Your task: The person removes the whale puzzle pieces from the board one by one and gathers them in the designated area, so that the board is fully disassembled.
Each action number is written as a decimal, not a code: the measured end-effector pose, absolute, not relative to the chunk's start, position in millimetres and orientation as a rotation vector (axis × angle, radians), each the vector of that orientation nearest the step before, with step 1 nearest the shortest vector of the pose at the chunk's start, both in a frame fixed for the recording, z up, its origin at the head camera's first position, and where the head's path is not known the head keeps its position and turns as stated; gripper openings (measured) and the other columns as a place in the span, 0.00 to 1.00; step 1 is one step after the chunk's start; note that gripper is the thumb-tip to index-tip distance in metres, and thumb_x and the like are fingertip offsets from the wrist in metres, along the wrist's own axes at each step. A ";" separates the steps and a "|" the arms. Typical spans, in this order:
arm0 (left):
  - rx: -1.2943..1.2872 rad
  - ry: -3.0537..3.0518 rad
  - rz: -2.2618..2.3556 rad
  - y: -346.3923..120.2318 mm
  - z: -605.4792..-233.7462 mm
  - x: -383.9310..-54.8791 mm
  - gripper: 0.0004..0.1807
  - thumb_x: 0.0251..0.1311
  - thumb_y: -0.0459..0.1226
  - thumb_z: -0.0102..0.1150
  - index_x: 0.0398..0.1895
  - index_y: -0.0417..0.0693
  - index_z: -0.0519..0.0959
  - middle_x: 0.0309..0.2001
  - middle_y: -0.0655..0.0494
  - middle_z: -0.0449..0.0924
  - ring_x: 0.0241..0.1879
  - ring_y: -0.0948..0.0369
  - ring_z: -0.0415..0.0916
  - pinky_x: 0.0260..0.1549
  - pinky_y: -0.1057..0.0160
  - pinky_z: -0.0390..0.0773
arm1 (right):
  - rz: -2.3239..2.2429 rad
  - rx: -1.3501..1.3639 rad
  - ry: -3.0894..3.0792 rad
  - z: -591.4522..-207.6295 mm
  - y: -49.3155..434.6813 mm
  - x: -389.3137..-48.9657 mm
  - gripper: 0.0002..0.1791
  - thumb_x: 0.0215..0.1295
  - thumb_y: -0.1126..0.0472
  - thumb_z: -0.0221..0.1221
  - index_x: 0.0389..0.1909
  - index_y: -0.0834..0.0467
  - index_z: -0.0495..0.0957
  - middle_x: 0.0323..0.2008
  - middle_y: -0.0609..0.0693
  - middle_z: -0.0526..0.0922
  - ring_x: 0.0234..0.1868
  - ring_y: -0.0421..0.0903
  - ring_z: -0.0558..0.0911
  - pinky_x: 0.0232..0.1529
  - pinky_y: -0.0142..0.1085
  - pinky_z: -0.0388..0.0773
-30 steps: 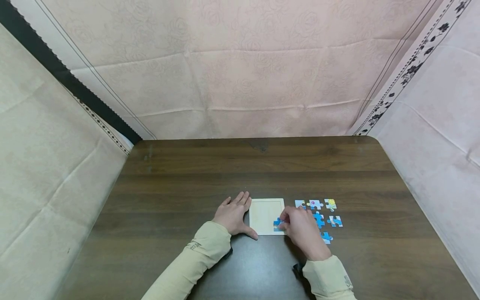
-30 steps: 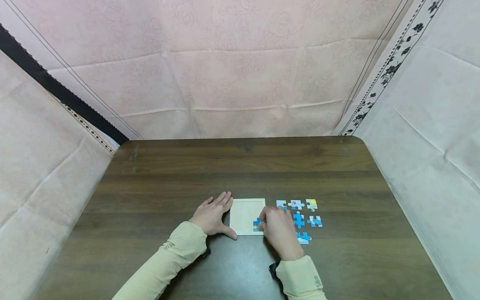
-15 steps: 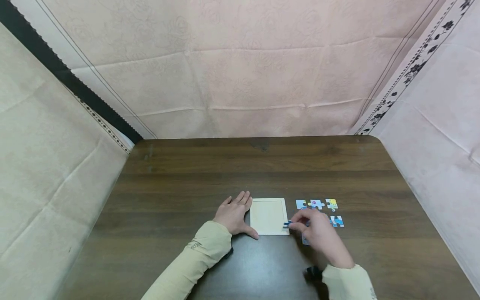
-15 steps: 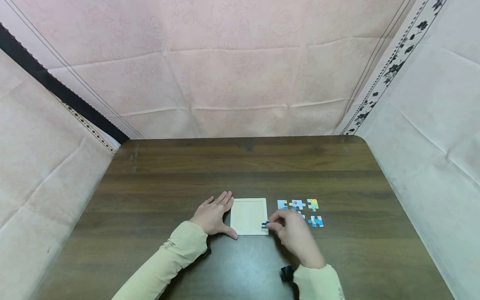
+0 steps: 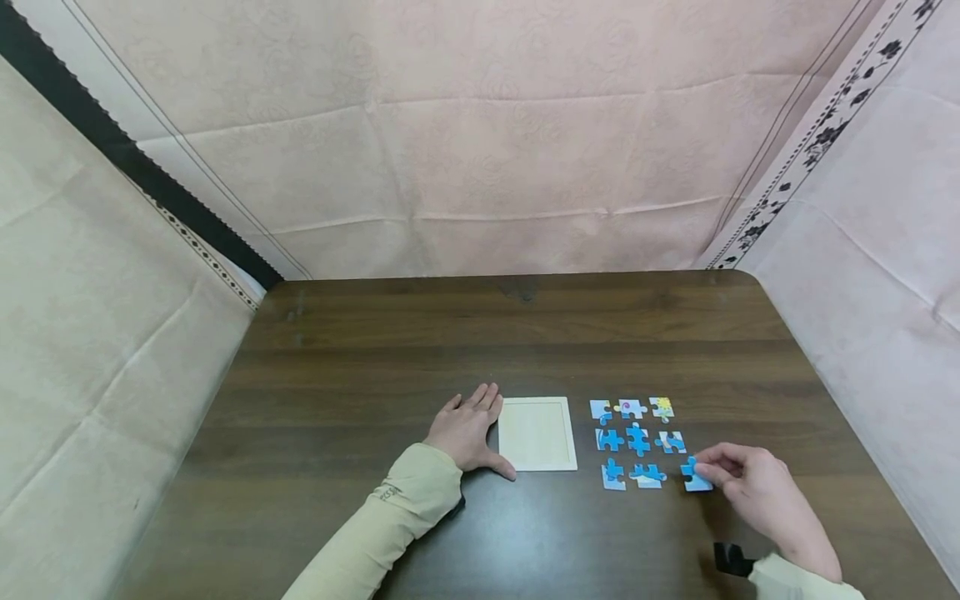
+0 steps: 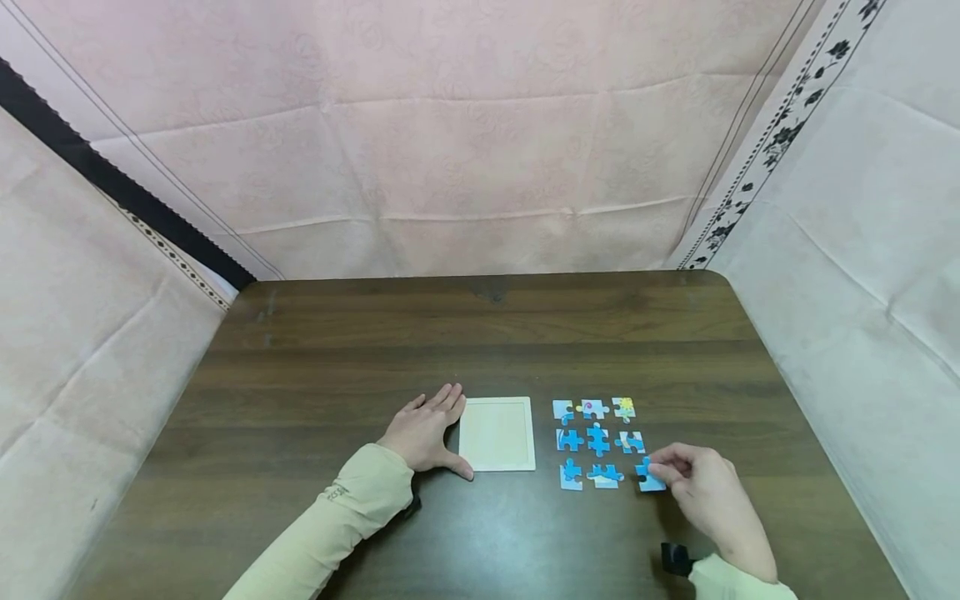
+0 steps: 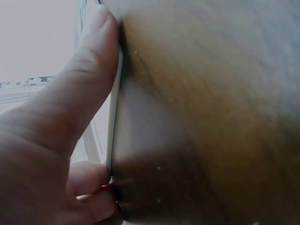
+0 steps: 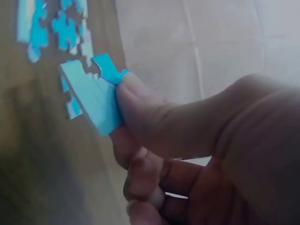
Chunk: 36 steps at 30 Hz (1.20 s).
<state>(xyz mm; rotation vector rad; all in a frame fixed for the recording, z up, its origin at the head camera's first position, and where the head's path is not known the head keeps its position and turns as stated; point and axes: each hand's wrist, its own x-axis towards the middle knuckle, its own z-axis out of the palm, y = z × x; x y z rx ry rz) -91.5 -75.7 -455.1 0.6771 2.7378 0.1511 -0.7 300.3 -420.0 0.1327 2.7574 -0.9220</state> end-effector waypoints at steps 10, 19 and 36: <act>0.680 2.740 0.147 -78.5 -454.3 -92.6 0.69 0.31 0.74 0.66 0.76 0.46 0.56 0.76 0.51 0.49 0.75 0.57 0.45 0.68 0.46 0.56 | -0.896 0.235 2.727 -440.5 297.8 -5.2 0.06 0.64 0.58 0.64 0.35 0.56 0.85 0.32 0.48 0.86 0.32 0.46 0.76 0.31 0.39 0.73; 0.675 2.731 0.162 -77.1 -453.6 -92.2 0.68 0.32 0.73 0.66 0.75 0.46 0.56 0.76 0.51 0.49 0.75 0.57 0.45 0.68 0.46 0.55 | -0.862 0.310 2.735 -445.1 292.1 -6.0 0.03 0.64 0.64 0.62 0.34 0.60 0.84 0.26 0.46 0.83 0.27 0.45 0.75 0.27 0.38 0.70; 0.664 2.725 0.217 -77.5 -459.0 -97.1 0.66 0.34 0.71 0.68 0.75 0.45 0.57 0.76 0.51 0.50 0.75 0.56 0.45 0.68 0.46 0.54 | -0.830 0.371 2.739 -448.0 287.8 -8.9 0.04 0.65 0.62 0.63 0.33 0.58 0.83 0.28 0.48 0.82 0.28 0.48 0.75 0.26 0.38 0.69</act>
